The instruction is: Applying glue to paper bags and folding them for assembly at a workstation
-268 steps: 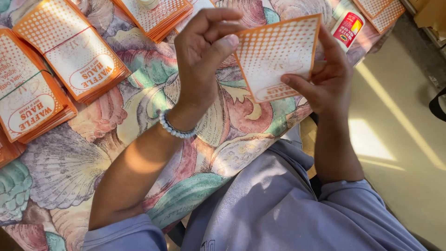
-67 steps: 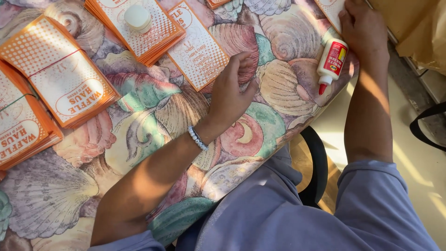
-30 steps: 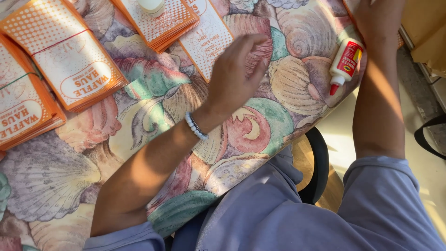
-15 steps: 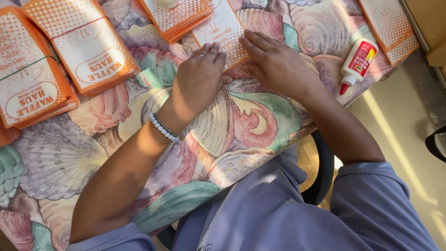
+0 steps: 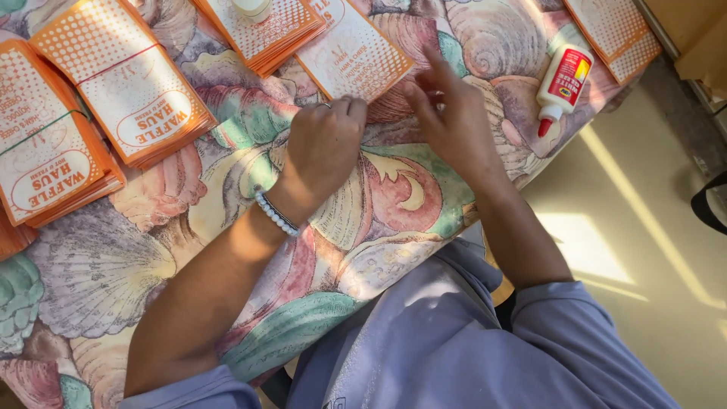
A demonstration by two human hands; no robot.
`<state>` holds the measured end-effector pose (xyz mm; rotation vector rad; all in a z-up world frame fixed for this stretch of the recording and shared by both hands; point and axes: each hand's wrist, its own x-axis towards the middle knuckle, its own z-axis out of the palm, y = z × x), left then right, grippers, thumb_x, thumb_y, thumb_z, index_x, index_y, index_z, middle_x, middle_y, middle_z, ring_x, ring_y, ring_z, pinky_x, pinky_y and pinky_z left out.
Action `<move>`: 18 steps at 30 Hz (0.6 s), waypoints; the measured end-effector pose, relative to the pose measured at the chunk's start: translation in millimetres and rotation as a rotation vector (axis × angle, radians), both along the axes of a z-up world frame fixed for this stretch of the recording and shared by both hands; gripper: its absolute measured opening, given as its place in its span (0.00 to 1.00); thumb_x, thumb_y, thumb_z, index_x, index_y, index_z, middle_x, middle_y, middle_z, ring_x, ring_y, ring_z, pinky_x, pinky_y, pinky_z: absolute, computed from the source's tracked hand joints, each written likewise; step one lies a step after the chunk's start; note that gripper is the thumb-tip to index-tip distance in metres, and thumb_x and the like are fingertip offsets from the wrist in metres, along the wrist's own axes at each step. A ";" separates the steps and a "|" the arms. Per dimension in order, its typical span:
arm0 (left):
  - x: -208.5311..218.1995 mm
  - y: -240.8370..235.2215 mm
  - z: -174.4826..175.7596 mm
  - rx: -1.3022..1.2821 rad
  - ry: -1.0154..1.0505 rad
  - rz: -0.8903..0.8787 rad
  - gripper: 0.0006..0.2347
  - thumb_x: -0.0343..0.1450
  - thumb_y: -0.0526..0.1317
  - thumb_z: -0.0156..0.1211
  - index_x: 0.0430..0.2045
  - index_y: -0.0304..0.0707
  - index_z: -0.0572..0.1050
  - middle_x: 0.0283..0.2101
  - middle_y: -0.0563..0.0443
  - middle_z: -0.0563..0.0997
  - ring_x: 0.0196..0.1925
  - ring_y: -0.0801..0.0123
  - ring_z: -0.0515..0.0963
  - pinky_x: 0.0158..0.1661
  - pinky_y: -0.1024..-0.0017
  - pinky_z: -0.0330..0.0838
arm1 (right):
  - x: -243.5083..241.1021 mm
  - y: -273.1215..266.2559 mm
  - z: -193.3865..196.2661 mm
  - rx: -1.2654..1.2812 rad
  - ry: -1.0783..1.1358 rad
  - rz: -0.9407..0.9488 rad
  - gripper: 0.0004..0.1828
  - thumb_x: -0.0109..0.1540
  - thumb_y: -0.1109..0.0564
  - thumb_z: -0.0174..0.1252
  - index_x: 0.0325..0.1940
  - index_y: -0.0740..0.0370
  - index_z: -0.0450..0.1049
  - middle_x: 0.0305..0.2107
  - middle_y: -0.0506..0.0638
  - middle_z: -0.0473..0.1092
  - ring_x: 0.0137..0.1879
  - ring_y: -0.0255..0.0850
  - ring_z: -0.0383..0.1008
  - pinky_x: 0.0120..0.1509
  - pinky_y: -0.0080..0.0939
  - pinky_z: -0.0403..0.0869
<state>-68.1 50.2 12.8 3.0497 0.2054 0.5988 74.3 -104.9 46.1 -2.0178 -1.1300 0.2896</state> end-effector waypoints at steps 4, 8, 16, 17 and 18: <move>0.6 -26.5 4.1 -0.064 -0.165 -0.073 0.07 0.76 0.31 0.53 0.29 0.37 0.78 0.24 0.49 0.80 0.17 0.67 0.73 0.19 0.68 0.63 | 4.7 -24.2 -12.5 0.137 0.172 -0.089 0.27 0.71 0.51 0.58 0.70 0.69 0.66 0.40 0.53 0.77 0.40 0.37 0.76 0.40 0.38 0.77; -0.8 -48.1 12.4 -0.139 -0.283 -0.185 0.06 0.74 0.33 0.56 0.29 0.36 0.79 0.29 0.48 0.82 0.22 0.62 0.77 0.23 0.66 0.68 | 2.5 -37.8 -18.3 0.304 0.417 -0.007 0.23 0.73 0.55 0.52 0.69 0.69 0.66 0.52 0.53 0.76 0.48 0.35 0.77 0.51 0.36 0.81; 3.8 -59.1 5.8 -0.159 -0.410 -0.227 0.08 0.73 0.43 0.55 0.39 0.46 0.80 0.39 0.51 0.82 0.35 0.57 0.85 0.33 0.64 0.78 | -2.2 -50.3 -43.6 0.325 0.326 -0.142 0.04 0.64 0.66 0.67 0.43 0.70 0.81 0.19 0.54 0.73 0.29 0.33 0.73 0.28 0.34 0.71; 0.1 -57.1 20.1 -0.170 -0.358 -0.270 0.12 0.77 0.47 0.55 0.47 0.40 0.77 0.55 0.42 0.71 0.53 0.51 0.78 0.50 0.58 0.75 | -8.2 -52.5 -36.2 0.304 0.201 -0.128 0.03 0.63 0.68 0.65 0.41 0.67 0.80 0.25 0.49 0.71 0.33 0.32 0.68 0.31 0.34 0.65; -3.4 -55.3 34.4 -0.182 -0.307 -0.311 0.18 0.82 0.51 0.55 0.55 0.34 0.73 0.71 0.34 0.61 0.70 0.44 0.71 0.67 0.53 0.71 | -13.9 -54.7 -28.8 0.282 0.075 -0.114 0.04 0.62 0.69 0.63 0.38 0.64 0.79 0.30 0.45 0.69 0.37 0.30 0.62 0.34 0.34 0.58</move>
